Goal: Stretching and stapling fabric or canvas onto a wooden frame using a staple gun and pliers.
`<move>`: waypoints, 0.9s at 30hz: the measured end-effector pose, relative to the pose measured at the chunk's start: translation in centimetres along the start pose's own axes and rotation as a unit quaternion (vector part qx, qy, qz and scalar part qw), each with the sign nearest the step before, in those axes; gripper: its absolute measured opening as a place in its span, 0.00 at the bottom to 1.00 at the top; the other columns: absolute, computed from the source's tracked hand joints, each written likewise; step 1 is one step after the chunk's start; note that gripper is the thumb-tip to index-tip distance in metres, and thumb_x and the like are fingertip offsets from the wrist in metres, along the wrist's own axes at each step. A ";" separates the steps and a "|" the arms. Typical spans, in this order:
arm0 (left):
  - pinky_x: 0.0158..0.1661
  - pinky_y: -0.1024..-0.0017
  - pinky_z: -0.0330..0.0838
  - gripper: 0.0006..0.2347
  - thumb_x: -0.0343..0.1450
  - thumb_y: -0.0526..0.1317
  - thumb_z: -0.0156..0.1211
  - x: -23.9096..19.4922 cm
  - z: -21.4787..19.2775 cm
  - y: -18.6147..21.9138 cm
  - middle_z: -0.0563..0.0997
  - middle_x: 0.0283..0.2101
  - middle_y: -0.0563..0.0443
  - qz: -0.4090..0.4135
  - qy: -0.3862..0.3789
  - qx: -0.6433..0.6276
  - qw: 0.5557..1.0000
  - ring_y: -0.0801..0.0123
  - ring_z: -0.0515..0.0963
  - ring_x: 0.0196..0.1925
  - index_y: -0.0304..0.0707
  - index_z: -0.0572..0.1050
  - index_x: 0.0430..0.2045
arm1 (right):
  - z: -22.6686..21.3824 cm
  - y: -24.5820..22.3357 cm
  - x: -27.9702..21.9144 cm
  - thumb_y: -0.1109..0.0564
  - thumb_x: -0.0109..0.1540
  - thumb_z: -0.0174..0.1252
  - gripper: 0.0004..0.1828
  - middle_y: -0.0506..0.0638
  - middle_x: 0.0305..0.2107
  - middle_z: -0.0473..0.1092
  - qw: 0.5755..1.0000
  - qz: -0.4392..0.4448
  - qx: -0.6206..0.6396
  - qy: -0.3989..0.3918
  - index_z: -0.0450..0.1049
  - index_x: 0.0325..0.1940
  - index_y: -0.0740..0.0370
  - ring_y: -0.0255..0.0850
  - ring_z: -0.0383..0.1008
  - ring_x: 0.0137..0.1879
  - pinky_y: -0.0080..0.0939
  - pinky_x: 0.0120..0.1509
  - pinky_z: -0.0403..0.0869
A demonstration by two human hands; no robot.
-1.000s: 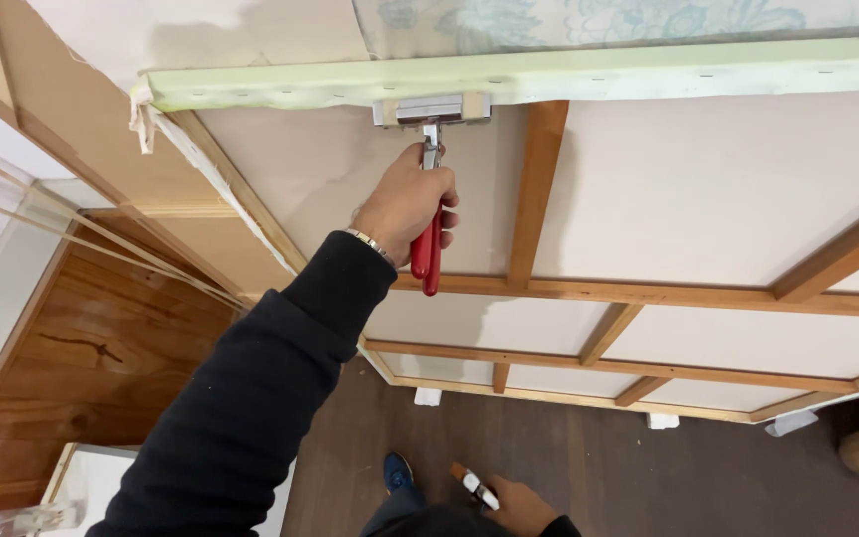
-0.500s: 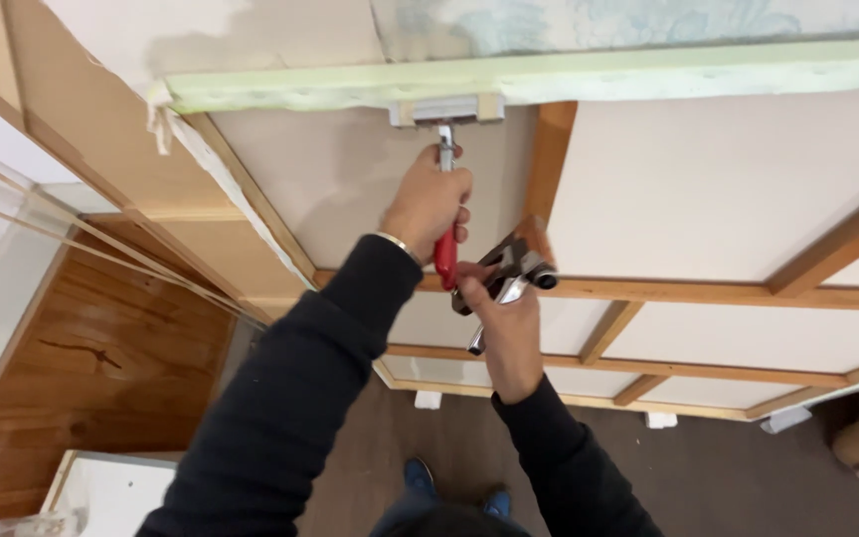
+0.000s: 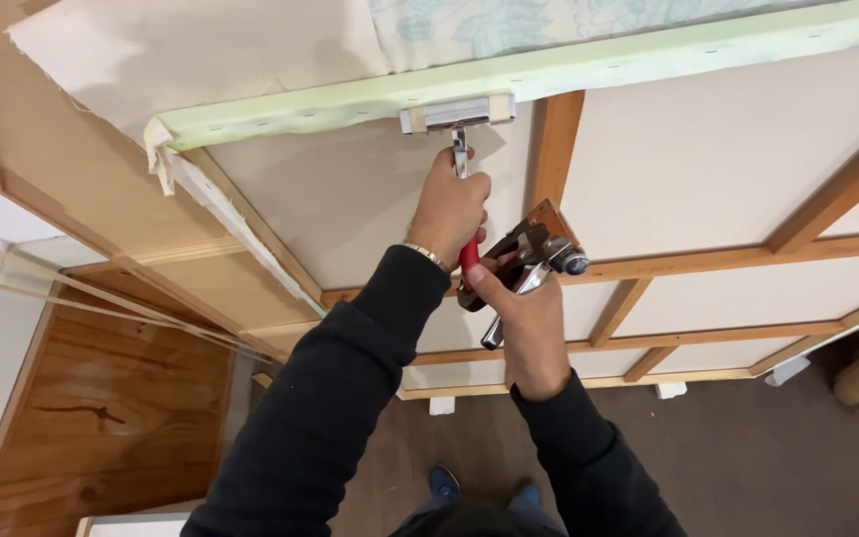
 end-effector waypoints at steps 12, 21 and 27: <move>0.22 0.65 0.76 0.11 0.66 0.36 0.60 -1.4 -0.1 -3.4 0.74 0.31 0.45 -0.079 -0.012 -0.045 0.996 0.65 0.77 0.25 0.24 0.69 0.35 | 0.2 -0.3 0.5 0.61 0.59 0.68 0.13 0.47 0.34 0.75 0.999 -0.018 -0.023 -0.034 0.73 0.44 0.67 0.33 0.76 0.40 0.36 0.46 0.76; 0.18 0.68 0.65 0.09 0.70 0.39 0.59 -2.6 0.4 -2.0 0.68 0.22 0.53 -0.104 0.060 -0.025 0.992 0.70 0.68 0.18 0.30 0.69 0.33 | -10.4 6.2 -0.9 0.58 0.63 0.62 0.09 0.53 0.35 0.77 0.986 0.094 -0.097 -0.101 0.72 0.40 0.69 0.37 0.80 0.42 0.39 0.50 0.77; 0.15 0.69 0.58 0.07 0.68 0.37 0.58 -1.3 0.8 -3.9 0.66 0.21 0.55 -0.066 0.082 -0.062 0.992 0.73 0.63 0.16 0.35 0.68 0.32 | -20.4 14.0 -3.1 0.54 0.64 0.58 0.10 0.50 0.35 0.77 0.964 0.229 -0.107 -0.078 0.73 0.46 0.62 0.37 0.76 0.42 0.40 0.45 0.72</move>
Point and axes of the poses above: each hand's wrist, its own x-axis towards the middle knuckle, its own z-axis out of the palm, y = z × x, the point moved 7 cm from there along x, towards the middle knuckle
